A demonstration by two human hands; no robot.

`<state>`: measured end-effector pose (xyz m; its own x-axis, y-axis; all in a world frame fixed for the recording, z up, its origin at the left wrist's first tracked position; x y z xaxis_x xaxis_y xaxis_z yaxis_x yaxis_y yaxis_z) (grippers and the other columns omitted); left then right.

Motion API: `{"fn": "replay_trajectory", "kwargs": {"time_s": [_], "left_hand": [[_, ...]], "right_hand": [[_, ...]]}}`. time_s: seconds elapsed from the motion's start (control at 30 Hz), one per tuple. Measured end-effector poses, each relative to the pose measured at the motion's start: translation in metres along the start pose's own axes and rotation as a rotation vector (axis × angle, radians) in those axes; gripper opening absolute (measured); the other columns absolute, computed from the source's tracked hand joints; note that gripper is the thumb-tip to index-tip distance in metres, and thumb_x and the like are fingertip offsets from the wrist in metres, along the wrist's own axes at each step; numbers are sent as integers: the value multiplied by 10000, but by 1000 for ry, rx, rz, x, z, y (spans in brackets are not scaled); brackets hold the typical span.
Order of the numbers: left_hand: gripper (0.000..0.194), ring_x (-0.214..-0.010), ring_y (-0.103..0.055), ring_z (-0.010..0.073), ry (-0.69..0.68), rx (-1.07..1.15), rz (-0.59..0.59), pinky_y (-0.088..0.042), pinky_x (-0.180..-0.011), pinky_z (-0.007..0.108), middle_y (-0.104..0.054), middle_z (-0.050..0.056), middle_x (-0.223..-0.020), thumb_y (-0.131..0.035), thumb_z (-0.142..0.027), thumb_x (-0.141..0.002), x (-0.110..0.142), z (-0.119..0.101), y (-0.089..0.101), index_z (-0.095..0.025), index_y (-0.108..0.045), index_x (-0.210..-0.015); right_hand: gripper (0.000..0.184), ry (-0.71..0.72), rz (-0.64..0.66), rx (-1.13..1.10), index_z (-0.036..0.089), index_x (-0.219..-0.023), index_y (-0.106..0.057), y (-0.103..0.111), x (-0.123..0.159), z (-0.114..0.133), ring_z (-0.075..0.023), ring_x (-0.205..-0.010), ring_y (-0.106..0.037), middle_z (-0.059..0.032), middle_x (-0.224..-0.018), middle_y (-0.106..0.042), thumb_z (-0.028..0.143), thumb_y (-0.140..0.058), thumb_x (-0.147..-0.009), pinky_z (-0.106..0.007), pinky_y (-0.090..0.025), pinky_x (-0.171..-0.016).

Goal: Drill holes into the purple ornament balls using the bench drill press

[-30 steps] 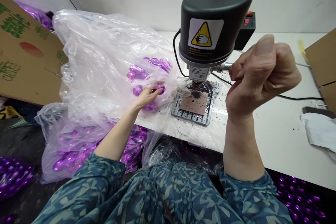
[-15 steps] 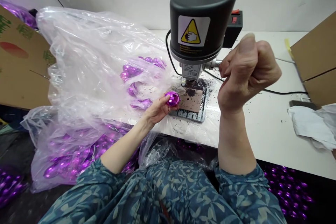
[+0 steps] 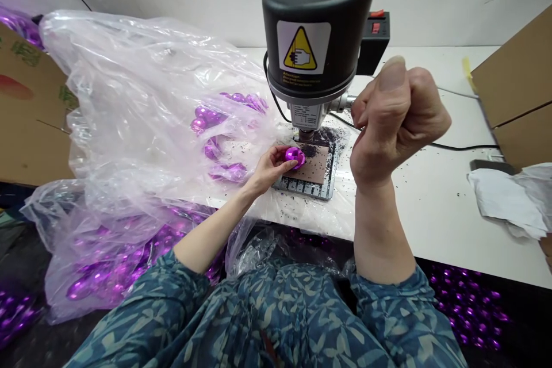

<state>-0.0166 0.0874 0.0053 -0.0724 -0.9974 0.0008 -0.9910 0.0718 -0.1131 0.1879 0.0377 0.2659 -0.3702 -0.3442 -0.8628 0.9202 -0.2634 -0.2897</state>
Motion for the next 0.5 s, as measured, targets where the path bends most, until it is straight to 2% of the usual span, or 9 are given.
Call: {"fn": "replay_trajectory", "kwargs": {"time_s": [0.17,0.27,0.4,0.5], "left_hand": [[737,-1080,-767,261,-56,-153,12,-626,-965,393,-785,138,-1238,-975,-510,-713,-11,-5,-6,-161,-682,-1292],[675,-1056,-757,251,-116,-268,38,-620,-966,391,-777,135,-1239,-951,-454,-745,-11,-15,-15,-153,-694,-1293],[569,-1079,-734,249,-205,-411,-8,-609,-954,376,-754,117,-1237,-929,-374,-765,-8,-27,-23,-180,-708,-1252],[570,-1044,-733,242,-204,-434,-81,-613,-929,382,-753,102,-1169,-932,-328,-757,-4,-23,-26,-189,-669,-1244]], "right_hand": [[644,-62,21,67,252,-628,-220,-2,1,-3,-76,-442,-258,56,-512,-242,738,-483,-958,-335,-282,-508],[625,-107,54,105,255,-649,-220,-4,3,-6,-79,-472,-271,50,-543,-224,760,-402,-968,-326,-321,-541],[571,-49,54,188,258,-672,-223,-3,4,0,-89,-475,-271,44,-561,-220,688,-361,-1021,-323,-329,-536],[554,1,29,109,259,-672,-213,-2,4,4,-98,-458,-258,47,-547,-216,621,-426,-1035,-341,-287,-513]]}}
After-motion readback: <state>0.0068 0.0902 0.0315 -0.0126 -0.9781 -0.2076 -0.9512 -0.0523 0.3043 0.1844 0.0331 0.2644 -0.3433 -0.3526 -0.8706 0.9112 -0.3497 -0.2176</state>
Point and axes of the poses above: each hand's wrist, its own x-axis away from the middle knuckle, its own y-axis out of the back of the hand, z = x × y, the point moved 10 cm from there along -x, towards the middle knuckle
